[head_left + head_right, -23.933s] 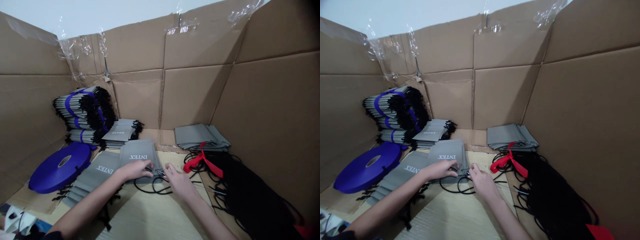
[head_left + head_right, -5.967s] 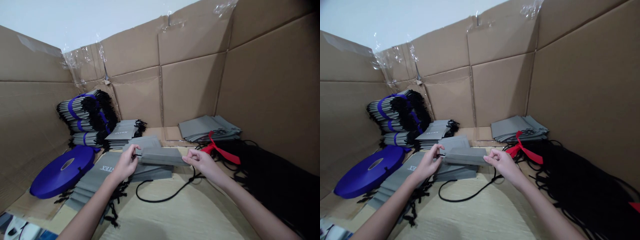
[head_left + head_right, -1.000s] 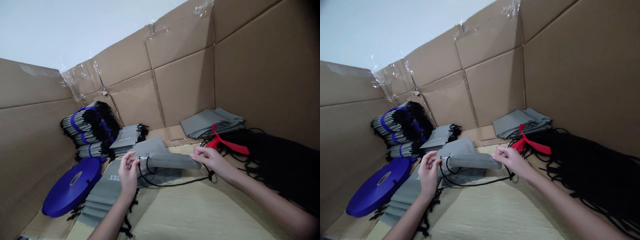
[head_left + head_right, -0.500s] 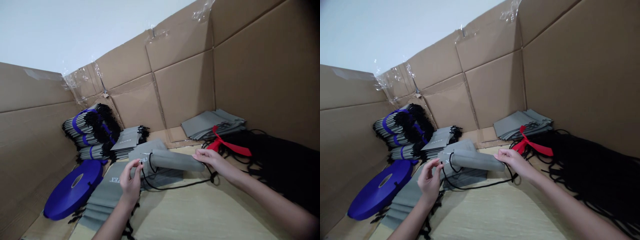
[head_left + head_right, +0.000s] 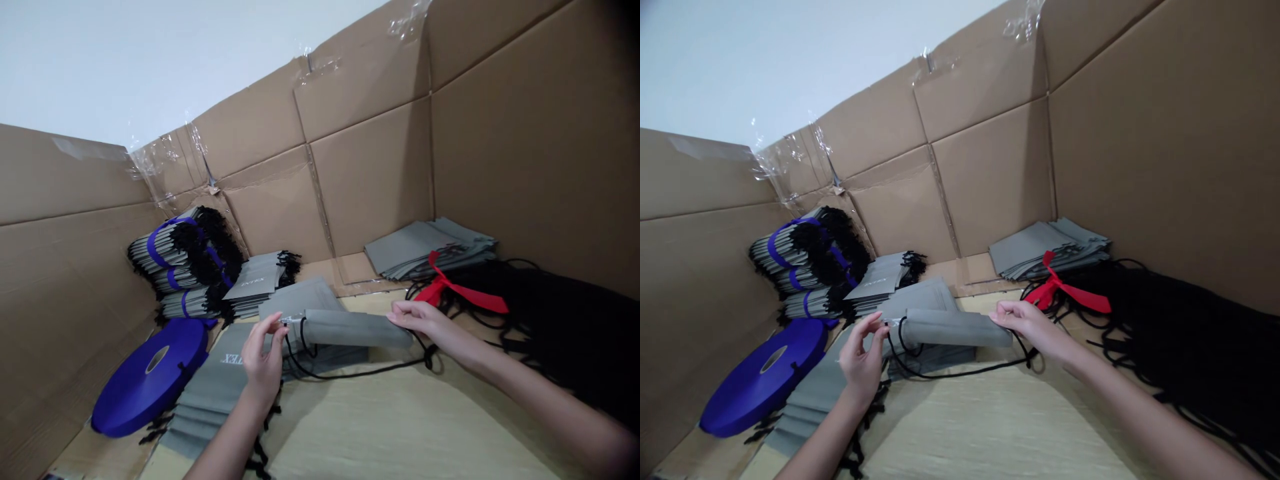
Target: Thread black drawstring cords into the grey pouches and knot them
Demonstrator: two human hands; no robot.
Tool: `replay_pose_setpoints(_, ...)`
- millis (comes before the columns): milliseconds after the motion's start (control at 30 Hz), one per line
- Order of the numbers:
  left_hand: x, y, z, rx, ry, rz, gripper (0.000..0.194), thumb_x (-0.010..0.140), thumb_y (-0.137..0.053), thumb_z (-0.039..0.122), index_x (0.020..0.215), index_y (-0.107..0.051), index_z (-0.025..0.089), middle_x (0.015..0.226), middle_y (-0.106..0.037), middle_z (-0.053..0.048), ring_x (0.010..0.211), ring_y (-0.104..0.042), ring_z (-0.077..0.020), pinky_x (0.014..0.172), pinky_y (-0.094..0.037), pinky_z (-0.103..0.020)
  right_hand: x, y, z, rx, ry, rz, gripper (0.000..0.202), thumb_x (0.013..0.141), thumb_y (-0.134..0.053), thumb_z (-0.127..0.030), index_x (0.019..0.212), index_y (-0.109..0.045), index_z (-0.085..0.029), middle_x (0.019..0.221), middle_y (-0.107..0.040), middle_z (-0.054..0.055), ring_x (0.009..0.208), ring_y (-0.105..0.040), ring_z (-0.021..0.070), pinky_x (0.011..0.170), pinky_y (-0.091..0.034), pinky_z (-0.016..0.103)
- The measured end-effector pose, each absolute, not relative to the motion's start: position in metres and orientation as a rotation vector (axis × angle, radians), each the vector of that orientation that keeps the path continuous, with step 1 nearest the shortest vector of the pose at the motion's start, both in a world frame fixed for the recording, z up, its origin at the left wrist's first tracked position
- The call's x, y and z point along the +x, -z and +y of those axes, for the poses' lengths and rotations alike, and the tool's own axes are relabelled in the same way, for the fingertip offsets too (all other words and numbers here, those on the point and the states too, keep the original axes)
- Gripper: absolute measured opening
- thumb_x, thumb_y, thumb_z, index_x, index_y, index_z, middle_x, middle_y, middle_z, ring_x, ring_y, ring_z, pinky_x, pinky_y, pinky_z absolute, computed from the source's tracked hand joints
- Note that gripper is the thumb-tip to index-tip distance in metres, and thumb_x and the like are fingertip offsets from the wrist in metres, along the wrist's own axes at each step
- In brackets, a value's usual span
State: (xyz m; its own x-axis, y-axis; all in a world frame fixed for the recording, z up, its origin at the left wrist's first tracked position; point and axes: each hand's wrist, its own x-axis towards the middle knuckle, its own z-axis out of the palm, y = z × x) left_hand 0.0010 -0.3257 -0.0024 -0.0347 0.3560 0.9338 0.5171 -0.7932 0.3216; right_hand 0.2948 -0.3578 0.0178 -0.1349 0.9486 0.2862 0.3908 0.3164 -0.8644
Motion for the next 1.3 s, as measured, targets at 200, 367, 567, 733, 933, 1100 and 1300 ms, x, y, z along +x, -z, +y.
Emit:
replay_pose_setpoints(200,-0.001,-0.002,-0.328,-2.114,1.863,-0.911,0.025,0.08,-0.059,0.015,0.105,-0.062,0.02,0.084,-0.068,-0.004,0.069,-0.062,-0.0137,0.068,-0.05,-0.025,0.296,-0.014,-0.355,-1.228,-0.762,-1.736,0.047,0.076,-0.047,-0.06,0.057,-0.03,-0.021,0.057,-0.027,-0.005,0.053,-0.03,0.0122,0.049,-0.021,0.025)
replay_pose_setpoints(367,0.001,-0.011,-0.333,-2.239,1.796,-0.868,0.026,0.083,-0.054,0.013,0.107,-0.063,0.019,0.082,-0.067,-0.005,0.07,-0.061,-0.0142,0.065,-0.048,-0.024,0.3,-0.009,-0.353,-1.256,-0.681,-1.774,0.044,0.079,-0.046,-0.055,0.057,-0.029,-0.021,0.057,-0.025,-0.005,0.053,-0.029,0.0118,0.049,-0.02,0.024)
replay_pose_setpoints(567,0.007,-0.017,-0.334,-2.424,1.812,-1.046,0.014,0.083,-0.054,0.018,0.081,-0.067,0.018,0.076,-0.067,-0.004,0.072,-0.061,-0.0158,0.068,-0.048,-0.026,0.306,-0.005,-0.35,-1.367,-0.441,-1.871,0.038,0.082,-0.044,-0.05,0.059,-0.034,-0.021,0.054,-0.029,-0.005,0.051,-0.033,0.0124,0.049,-0.023,0.024)
replay_pose_setpoints(733,0.01,-0.015,-0.328,-2.371,2.115,-1.31,0.008,0.072,-0.066,0.024,0.071,-0.07,0.017,0.085,-0.07,-0.008,0.085,-0.064,-0.0217,0.08,-0.049,-0.034,0.308,-0.003,-0.349,-1.411,-0.322,-1.865,0.036,0.083,-0.043,-0.049,0.061,-0.04,-0.021,0.053,-0.035,-0.005,0.051,-0.038,0.0132,0.049,-0.024,0.023)
replay_pose_setpoints(933,-0.005,-0.015,-0.304,-2.082,2.573,-1.844,0.03,0.064,-0.071,0.037,0.078,-0.07,0.011,0.079,-0.07,-0.01,0.064,-0.066,-0.019,0.065,-0.054,-0.032,0.311,-0.006,-0.351,-1.476,-0.226,-1.811,0.034,0.081,-0.046,-0.048,0.061,-0.042,-0.021,0.051,-0.041,-0.004,0.049,-0.04,0.0134,0.047,-0.023,0.023)
replay_pose_setpoints(1100,-0.036,-0.026,-0.291,-1.703,2.535,-1.796,0.041,0.07,-0.065,0.04,0.099,-0.065,0.011,0.091,-0.067,-0.011,0.07,-0.064,-0.0184,0.072,-0.05,-0.034,0.31,-0.014,-0.353,-1.484,-0.257,-1.777,0.036,0.08,-0.047,-0.052,0.061,-0.046,-0.021,0.053,-0.044,-0.004,0.052,-0.041,0.0134,0.049,-0.025,0.023)
replay_pose_setpoints(1300,-0.017,-0.041,-0.315,-2.018,1.653,-1.24,0.039,0.081,-0.056,0.028,0.119,-0.057,0.022,0.132,-0.046,-0.011,0.123,-0.038,-0.0283,0.103,-0.026,-0.045,0.299,-0.015,-0.356,-1.446,-0.287,-1.777,0.036,0.074,-0.053,-0.054,0.063,-0.05,-0.02,0.046,-0.035,-0.007,0.045,-0.035,0.0113,0.046,-0.021,0.023)
